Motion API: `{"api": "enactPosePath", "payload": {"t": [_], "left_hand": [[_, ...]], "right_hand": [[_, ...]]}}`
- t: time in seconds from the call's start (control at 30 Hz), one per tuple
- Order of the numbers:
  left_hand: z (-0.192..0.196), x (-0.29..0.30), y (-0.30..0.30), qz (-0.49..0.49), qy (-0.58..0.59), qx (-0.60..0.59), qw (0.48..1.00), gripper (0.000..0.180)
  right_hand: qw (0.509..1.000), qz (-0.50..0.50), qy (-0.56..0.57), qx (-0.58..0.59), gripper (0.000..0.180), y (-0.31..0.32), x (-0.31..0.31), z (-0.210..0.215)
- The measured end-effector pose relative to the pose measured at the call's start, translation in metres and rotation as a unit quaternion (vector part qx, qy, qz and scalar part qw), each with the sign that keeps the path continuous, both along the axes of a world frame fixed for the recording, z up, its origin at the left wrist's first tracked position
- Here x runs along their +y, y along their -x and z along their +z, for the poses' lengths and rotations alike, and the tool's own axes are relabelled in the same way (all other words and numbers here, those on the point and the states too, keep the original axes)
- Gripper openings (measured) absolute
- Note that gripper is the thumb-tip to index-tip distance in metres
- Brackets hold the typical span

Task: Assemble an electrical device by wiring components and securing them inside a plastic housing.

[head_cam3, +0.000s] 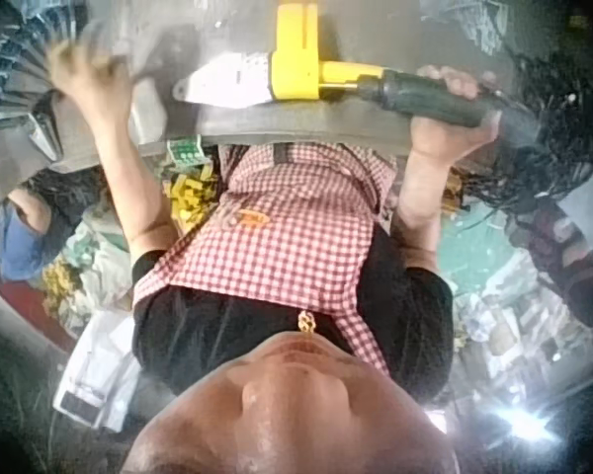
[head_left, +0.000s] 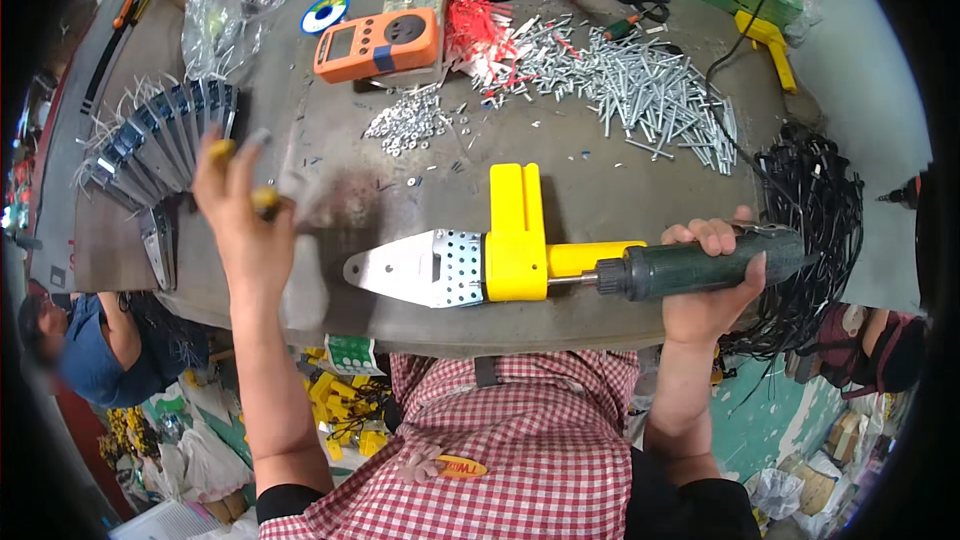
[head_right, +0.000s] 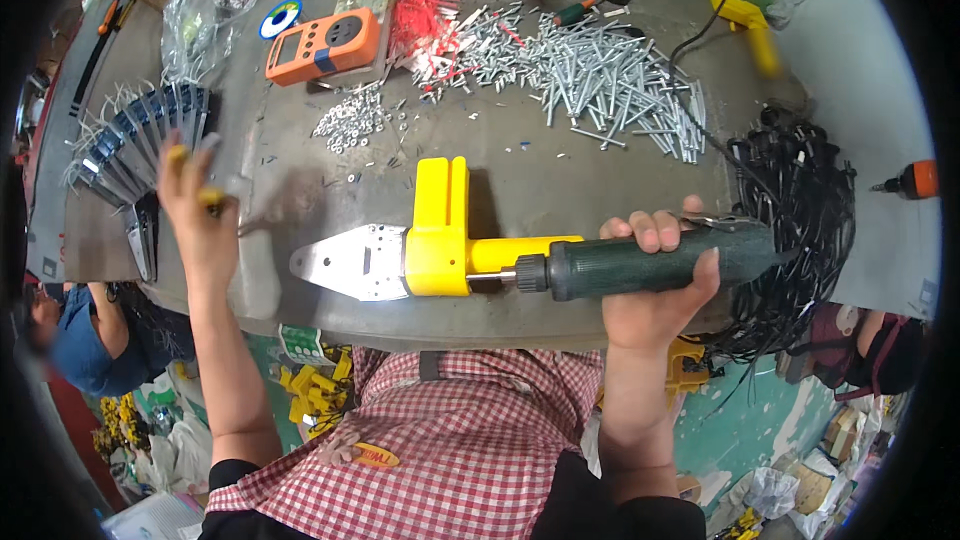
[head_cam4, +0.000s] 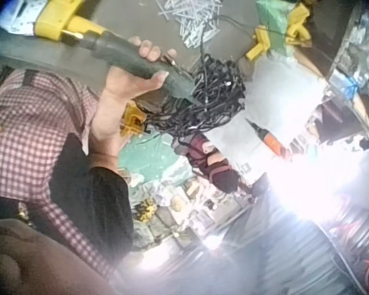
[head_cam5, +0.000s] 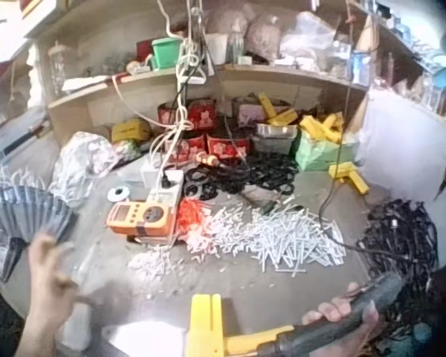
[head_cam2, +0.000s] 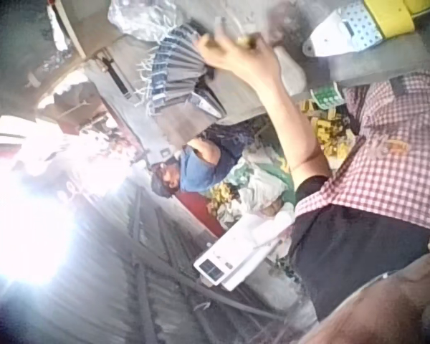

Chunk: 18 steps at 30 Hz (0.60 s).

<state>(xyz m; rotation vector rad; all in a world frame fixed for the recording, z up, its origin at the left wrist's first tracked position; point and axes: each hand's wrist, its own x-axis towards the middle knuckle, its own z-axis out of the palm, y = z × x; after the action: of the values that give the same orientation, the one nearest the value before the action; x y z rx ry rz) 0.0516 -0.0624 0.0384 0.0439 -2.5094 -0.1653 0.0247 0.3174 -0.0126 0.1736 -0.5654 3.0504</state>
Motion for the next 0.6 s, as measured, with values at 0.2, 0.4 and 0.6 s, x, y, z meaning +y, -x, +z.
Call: {"api": "enactPosePath", "payload": {"t": [0.2, 0.4, 0.6], "left_hand": [[-0.012, 0.097, -0.024, -0.216, -0.110, -0.304, 0.921, 0.073], [-0.035, 0.096, -0.029, -0.229, -0.107, -0.270, 0.929, 0.081], [-0.054, 0.081, -0.028, -0.249, -0.190, -0.186, 0.931, 0.064]], "right_hand": [[0.998, -0.003, 0.002, -0.059, 0.045, 0.007, -0.003, -0.001], [0.839, -0.148, -0.495, -0.172, 0.058, 0.094, 0.105, 0.074], [0.483, -0.206, -0.847, -0.077, 0.060, 0.149, 0.155, 0.047]]}}
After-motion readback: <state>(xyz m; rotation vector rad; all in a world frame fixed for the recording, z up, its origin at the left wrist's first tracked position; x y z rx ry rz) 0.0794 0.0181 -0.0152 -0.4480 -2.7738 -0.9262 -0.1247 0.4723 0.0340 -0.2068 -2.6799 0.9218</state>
